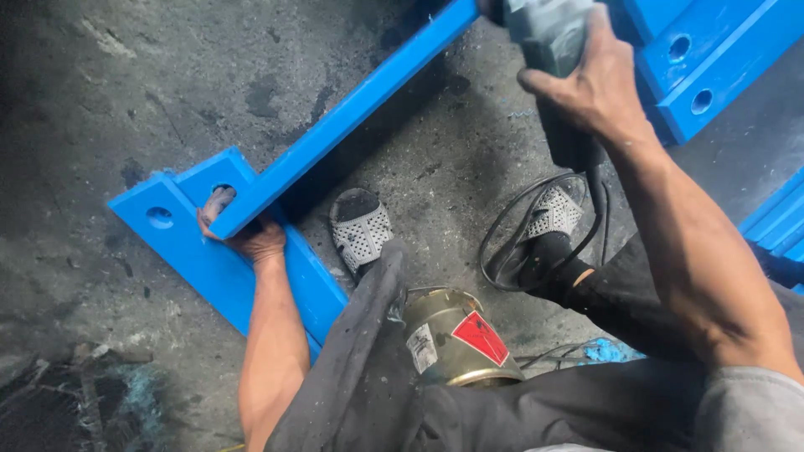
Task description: Grinding and smoothing the edges of blue plastic components using an angle grinder.
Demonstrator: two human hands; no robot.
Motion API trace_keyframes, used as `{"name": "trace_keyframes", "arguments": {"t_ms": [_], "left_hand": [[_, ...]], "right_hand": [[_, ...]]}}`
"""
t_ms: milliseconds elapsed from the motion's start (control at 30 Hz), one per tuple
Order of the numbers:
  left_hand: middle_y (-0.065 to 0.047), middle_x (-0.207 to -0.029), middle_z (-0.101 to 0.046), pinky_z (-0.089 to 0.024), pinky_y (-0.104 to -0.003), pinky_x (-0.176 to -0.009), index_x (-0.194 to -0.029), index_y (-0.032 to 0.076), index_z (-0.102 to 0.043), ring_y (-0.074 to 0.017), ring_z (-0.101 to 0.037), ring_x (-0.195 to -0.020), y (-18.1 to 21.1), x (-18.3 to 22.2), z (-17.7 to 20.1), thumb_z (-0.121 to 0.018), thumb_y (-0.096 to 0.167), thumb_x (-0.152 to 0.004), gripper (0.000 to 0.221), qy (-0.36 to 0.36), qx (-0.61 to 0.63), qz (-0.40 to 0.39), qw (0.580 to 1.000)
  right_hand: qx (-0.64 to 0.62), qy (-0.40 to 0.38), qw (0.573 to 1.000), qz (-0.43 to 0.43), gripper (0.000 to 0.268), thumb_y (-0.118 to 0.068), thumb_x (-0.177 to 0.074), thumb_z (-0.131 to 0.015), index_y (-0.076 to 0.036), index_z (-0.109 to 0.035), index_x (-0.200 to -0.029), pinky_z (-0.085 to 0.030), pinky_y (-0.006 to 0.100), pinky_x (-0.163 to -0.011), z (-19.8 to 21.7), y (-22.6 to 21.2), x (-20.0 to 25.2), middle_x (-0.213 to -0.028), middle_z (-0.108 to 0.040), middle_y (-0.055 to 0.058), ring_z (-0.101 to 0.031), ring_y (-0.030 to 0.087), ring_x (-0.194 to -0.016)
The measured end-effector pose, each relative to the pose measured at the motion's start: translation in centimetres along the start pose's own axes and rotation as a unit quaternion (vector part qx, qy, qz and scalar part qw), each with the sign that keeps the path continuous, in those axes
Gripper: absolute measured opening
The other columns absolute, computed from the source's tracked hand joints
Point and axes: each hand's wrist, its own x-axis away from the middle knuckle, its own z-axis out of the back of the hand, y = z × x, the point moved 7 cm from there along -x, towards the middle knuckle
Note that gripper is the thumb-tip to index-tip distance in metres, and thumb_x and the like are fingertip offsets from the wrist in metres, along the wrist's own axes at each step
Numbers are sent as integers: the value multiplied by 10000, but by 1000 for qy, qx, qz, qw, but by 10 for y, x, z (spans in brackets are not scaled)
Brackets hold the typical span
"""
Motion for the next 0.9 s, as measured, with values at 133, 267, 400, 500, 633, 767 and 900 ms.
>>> {"name": "trace_keyframes", "arguments": {"t_ms": [133, 267, 400, 500, 633, 767, 900], "left_hand": [[-124, -1244, -622, -240, -538, -1279, -1256, 63, -550, -339, -573, -1321, 6, 1, 4, -657, 401, -1048, 411, -6, -37, -29, 999], [-139, -1228, -606, -248, -543, -1250, -1240, 40, -520, -351, -574, -1298, 5, 2, 3, -667, 435, -1041, 466, 1, -6, -13, 1000], [-145, -1215, -618, -252, -539, -1228, -1222, 43, -537, -341, -587, -1274, -1, 2, 1, -670, 442, -1013, 470, 10, -7, -11, 1000], [-146, -1210, -612, -281, -524, -1214, -1213, 45, -543, -344, -583, -1264, -2, 0, 2, -681, 462, -1002, 487, 12, 6, -7, 1000], [-118, -1244, -641, -230, -556, -1265, -1260, 51, -547, -332, -586, -1309, -3, 3, 3, -636, 462, -1057, 466, -1, -17, 0, 1000], [-153, -1228, -619, -252, -541, -1223, -1242, 25, -553, -345, -576, -1268, -1, 1, 0, -647, 492, -1025, 523, 4, -15, -6, 1000], [-135, -1204, -628, -251, -540, -1231, -1199, 32, -580, -342, -576, -1255, -3, 0, -1, -625, 492, -1025, 493, -9, -29, -4, 1000]], "right_hand": [[43, 31, 998, -18, 625, -316, -950, -900, 28, -529, -1316, -597, 454, -902, 19, -5, -3, -1130, -723, 284, -740, 407, -1041], [60, 23, 997, -44, 731, -336, -929, -917, 77, -479, -1344, -583, 469, -941, 13, 22, 12, -1143, -720, 295, -724, 431, -1084], [17, -2, 1000, -18, 719, -390, -920, -925, 50, -462, -1250, -580, 472, -910, 1, -5, 20, -1134, -716, 291, -735, 424, -1083], [-2, -21, 1000, -16, 720, -388, -904, -919, 51, -459, -1243, -580, 472, -897, -8, -9, 22, -1127, -720, 289, -737, 423, -1058], [22, 16, 999, -23, 765, -339, -928, -924, 92, -463, -1361, -589, 467, -946, 4, 23, 17, -1162, -711, 311, -725, 431, -1116], [42, 32, 999, 1, 696, -333, -961, -917, 81, -486, -1319, -584, 465, -920, 34, -6, 4, -1185, -702, 314, -721, 428, -1072], [41, 29, 998, -46, 727, -348, -905, -915, 89, -485, -1296, -582, 473, -902, 27, -1, 9, -1158, -711, 317, -727, 429, -1052]]}}
